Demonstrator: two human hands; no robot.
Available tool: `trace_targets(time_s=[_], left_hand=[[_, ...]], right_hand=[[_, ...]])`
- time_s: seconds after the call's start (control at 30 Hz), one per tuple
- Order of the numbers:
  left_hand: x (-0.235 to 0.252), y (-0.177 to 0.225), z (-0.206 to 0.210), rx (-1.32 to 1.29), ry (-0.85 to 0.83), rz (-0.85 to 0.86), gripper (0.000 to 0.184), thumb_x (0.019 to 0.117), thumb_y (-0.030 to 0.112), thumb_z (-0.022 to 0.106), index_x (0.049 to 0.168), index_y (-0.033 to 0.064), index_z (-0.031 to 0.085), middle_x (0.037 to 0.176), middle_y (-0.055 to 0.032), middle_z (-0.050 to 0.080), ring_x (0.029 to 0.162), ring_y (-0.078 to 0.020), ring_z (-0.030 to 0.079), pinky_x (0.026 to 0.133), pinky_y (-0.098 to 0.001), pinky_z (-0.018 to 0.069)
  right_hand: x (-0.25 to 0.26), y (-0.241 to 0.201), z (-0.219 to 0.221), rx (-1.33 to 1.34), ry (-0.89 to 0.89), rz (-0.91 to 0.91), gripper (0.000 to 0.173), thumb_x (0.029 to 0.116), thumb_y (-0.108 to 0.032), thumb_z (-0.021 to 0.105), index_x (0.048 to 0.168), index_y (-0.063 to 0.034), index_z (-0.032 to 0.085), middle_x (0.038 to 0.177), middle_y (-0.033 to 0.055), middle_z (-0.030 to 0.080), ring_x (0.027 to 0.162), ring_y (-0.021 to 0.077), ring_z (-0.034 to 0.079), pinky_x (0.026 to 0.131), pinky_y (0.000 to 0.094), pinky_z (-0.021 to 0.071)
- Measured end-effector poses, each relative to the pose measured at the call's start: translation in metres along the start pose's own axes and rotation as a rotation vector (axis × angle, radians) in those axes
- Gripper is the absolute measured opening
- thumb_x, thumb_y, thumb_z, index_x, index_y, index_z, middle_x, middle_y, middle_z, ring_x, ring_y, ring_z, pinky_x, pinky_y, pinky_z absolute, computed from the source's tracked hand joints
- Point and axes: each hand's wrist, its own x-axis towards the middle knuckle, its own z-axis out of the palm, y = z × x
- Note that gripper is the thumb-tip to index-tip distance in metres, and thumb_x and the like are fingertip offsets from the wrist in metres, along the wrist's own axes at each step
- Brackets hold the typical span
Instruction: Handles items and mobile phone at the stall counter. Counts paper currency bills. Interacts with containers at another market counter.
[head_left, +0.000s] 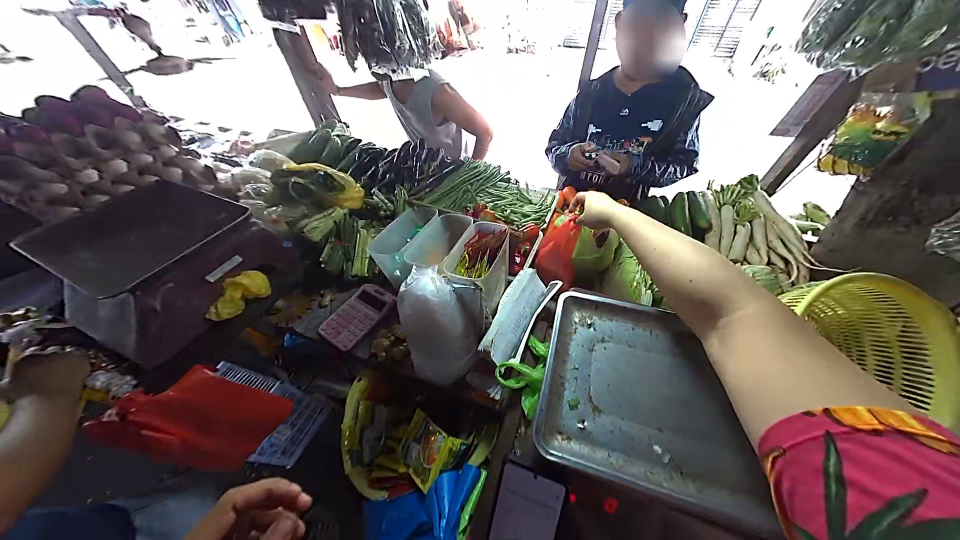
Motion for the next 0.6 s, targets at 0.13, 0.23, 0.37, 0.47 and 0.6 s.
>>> trace_targets(time_s=[0.13, 0.23, 0.37, 0.47, 0.6], left_hand=[[-0.005, -0.002, 0.004, -0.024, -0.022, -0.010, 0.023, 0.1023, 0.007, 0.056, 0.124, 0.0134, 0.058, 0.115, 0.0114, 0.068, 0.095, -0.0022, 0.068, 0.085, -0.0262, 0.0587], [-0.009, -0.001, 0.012, -0.005, -0.042, -0.056, 0.023, 0.1019, 0.008, 0.056, 0.124, 0.0074, 0.056, 0.115, 0.0076, 0.067, 0.096, -0.0023, 0.067, 0.087, -0.0275, 0.0587], [-0.022, -0.005, 0.024, 0.027, -0.087, -0.125, 0.028, 0.1025, 0.010, 0.057, 0.127, -0.0031, 0.054, 0.117, -0.0018, 0.066, 0.098, -0.0046, 0.067, 0.087, -0.0287, 0.0583], [-0.033, -0.008, 0.033, 0.034, -0.121, -0.180, 0.031, 0.1021, 0.011, 0.058, 0.129, -0.0044, 0.054, 0.118, -0.0056, 0.066, 0.095, -0.0052, 0.068, 0.081, -0.0268, 0.0592], [-0.046, -0.011, 0.042, 0.046, -0.141, -0.206, 0.032, 0.1018, 0.012, 0.060, 0.130, -0.0027, 0.055, 0.119, -0.0074, 0.066, 0.095, -0.0064, 0.067, 0.080, -0.0259, 0.0584]], right_hand=[[-0.020, -0.008, 0.000, -0.020, 0.014, 0.022, 0.042, 0.0883, -0.001, 0.069, 0.130, -0.0058, 0.066, 0.130, 0.0257, 0.064, 0.126, 0.0455, 0.058, 0.102, 0.0689, 0.0441], [-0.023, -0.005, 0.003, -0.056, -0.048, 0.020, 0.045, 0.0876, -0.004, 0.071, 0.132, -0.0041, 0.064, 0.131, 0.0262, 0.063, 0.127, 0.0456, 0.057, 0.103, 0.0691, 0.0432], [-0.051, -0.029, 0.001, -0.204, -0.268, 0.049, 0.040, 0.0922, -0.011, 0.072, 0.130, 0.0002, 0.065, 0.134, 0.0282, 0.061, 0.129, 0.0456, 0.055, 0.106, 0.0672, 0.0405], [-0.062, -0.039, 0.002, -0.300, -0.320, 0.033, 0.041, 0.0932, -0.014, 0.074, 0.130, 0.0003, 0.066, 0.135, 0.0292, 0.061, 0.131, 0.0470, 0.053, 0.108, 0.0683, 0.0379], [-0.067, -0.041, 0.002, -0.328, -0.271, 0.037, 0.049, 0.0901, -0.017, 0.077, 0.135, -0.0010, 0.064, 0.137, 0.0299, 0.059, 0.135, 0.0483, 0.049, 0.109, 0.0704, 0.0345]])
